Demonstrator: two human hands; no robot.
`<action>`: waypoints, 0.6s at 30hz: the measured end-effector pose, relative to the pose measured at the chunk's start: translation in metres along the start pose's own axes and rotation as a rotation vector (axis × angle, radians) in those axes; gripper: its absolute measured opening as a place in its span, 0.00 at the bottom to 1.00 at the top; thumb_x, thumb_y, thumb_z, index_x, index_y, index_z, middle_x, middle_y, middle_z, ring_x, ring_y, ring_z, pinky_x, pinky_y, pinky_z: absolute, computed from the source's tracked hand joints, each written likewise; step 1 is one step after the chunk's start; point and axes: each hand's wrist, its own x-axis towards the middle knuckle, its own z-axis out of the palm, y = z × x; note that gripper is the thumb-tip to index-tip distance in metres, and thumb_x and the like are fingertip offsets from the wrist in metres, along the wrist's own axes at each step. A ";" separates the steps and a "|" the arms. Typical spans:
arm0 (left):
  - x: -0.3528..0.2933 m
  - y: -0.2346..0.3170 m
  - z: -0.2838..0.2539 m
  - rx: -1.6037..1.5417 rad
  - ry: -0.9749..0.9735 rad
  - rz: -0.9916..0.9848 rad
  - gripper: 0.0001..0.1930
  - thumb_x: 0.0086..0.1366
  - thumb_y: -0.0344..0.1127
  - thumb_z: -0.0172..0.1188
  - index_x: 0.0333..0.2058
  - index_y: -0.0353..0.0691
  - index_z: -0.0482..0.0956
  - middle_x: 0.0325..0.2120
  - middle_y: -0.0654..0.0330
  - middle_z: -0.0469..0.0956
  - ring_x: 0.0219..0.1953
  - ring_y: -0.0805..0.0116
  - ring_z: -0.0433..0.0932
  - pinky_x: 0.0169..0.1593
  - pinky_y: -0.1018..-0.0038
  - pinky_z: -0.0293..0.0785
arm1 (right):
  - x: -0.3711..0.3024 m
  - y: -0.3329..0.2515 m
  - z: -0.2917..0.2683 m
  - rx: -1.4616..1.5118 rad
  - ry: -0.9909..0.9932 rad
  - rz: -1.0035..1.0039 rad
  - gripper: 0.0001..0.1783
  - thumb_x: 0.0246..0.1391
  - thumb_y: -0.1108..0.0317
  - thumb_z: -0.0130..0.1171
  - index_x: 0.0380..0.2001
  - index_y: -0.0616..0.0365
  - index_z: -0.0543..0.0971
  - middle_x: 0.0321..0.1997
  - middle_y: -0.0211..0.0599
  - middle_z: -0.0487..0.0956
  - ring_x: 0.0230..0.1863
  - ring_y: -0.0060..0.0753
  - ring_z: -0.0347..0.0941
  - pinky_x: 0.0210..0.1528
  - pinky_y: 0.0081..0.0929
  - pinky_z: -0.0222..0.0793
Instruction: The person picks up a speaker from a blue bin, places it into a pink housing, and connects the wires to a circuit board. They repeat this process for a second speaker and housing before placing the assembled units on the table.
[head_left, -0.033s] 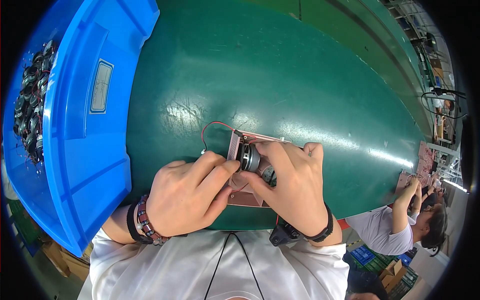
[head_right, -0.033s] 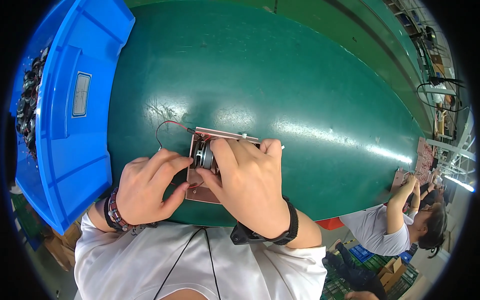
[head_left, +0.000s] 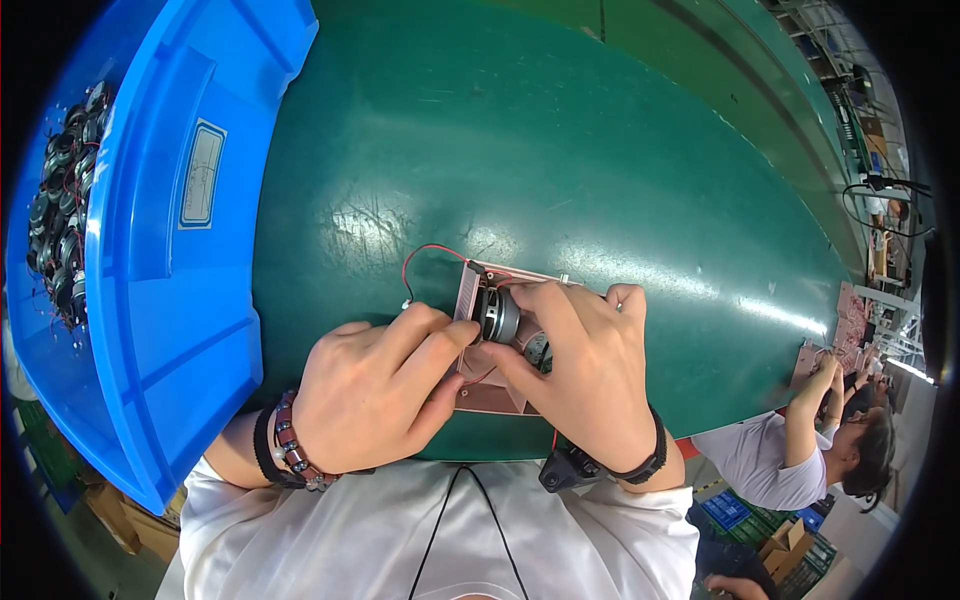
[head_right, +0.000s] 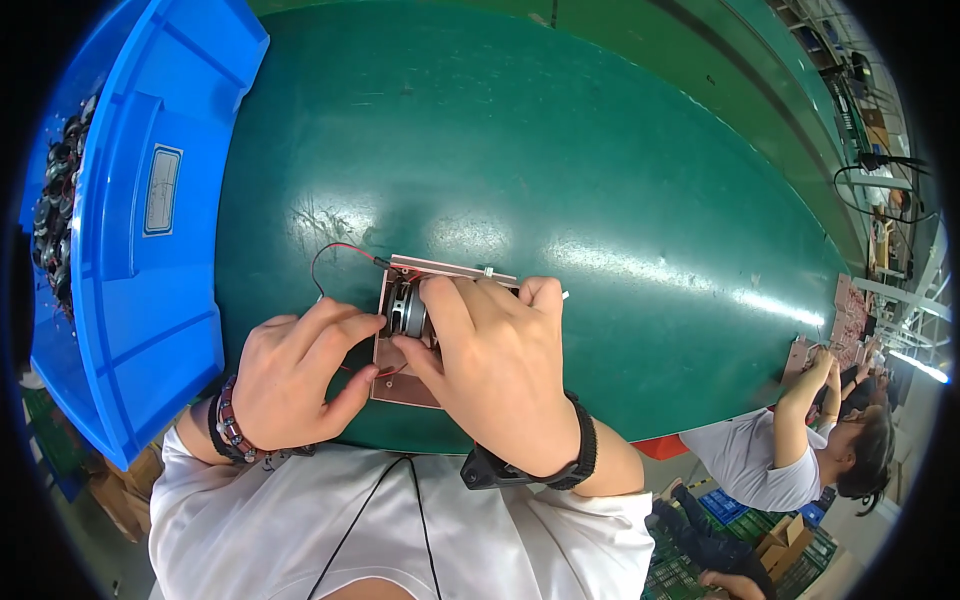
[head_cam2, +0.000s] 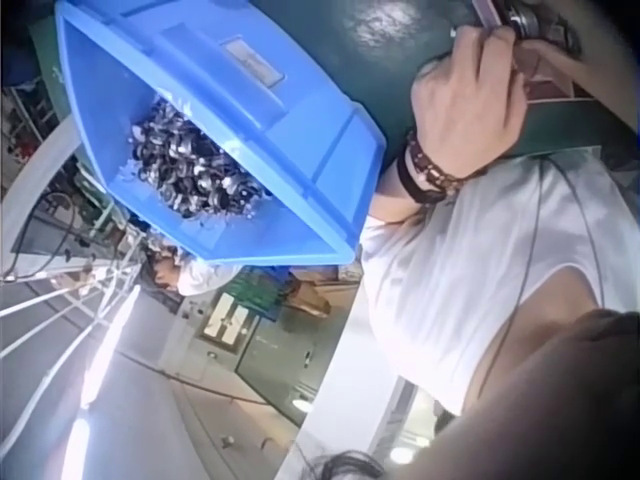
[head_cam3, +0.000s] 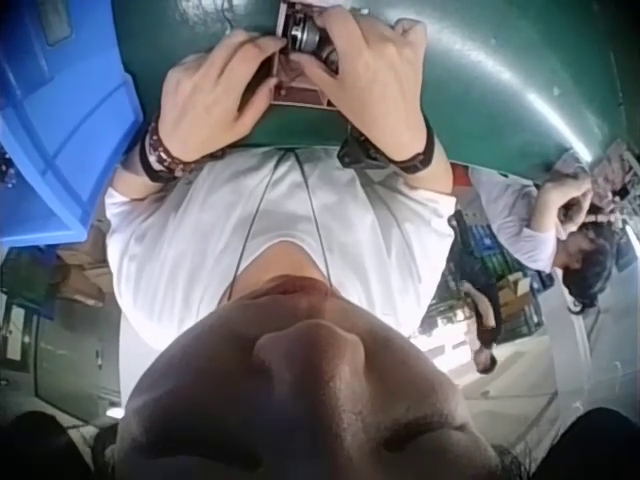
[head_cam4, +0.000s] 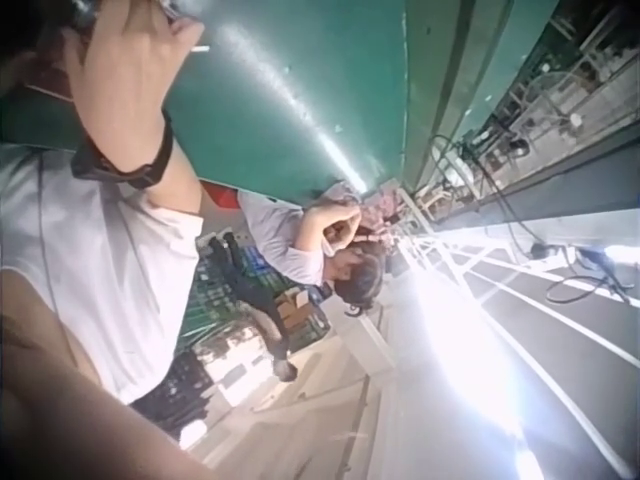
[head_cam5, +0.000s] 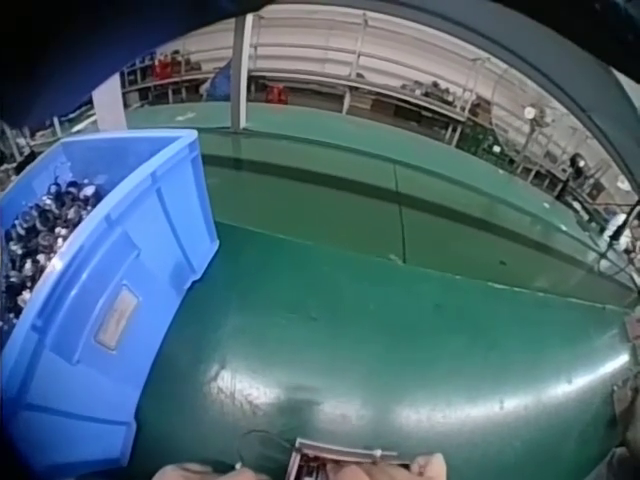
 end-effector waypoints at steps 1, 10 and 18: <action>0.000 0.000 0.000 -0.002 -0.003 -0.004 0.21 0.46 0.28 0.63 0.42 0.36 0.73 0.33 0.56 0.75 0.24 0.60 0.75 0.26 0.70 0.70 | 0.001 0.000 0.000 -0.001 -0.013 0.001 0.22 0.36 0.62 0.71 0.35 0.55 0.74 0.24 0.27 0.78 0.26 0.29 0.72 0.36 0.30 0.49; 0.002 0.000 -0.001 -0.021 -0.018 -0.031 0.20 0.47 0.29 0.63 0.42 0.36 0.73 0.34 0.55 0.75 0.25 0.59 0.76 0.28 0.69 0.71 | 0.007 0.002 -0.008 0.004 -0.114 -0.002 0.22 0.35 0.63 0.71 0.36 0.55 0.74 0.26 0.29 0.78 0.27 0.32 0.72 0.35 0.31 0.51; 0.015 -0.007 0.000 0.140 0.164 -0.123 0.20 0.55 0.31 0.58 0.48 0.36 0.72 0.42 0.55 0.75 0.38 0.59 0.77 0.39 0.67 0.69 | 0.004 -0.002 -0.005 -0.025 -0.060 -0.043 0.22 0.35 0.63 0.70 0.35 0.56 0.74 0.30 0.32 0.78 0.30 0.33 0.73 0.36 0.31 0.52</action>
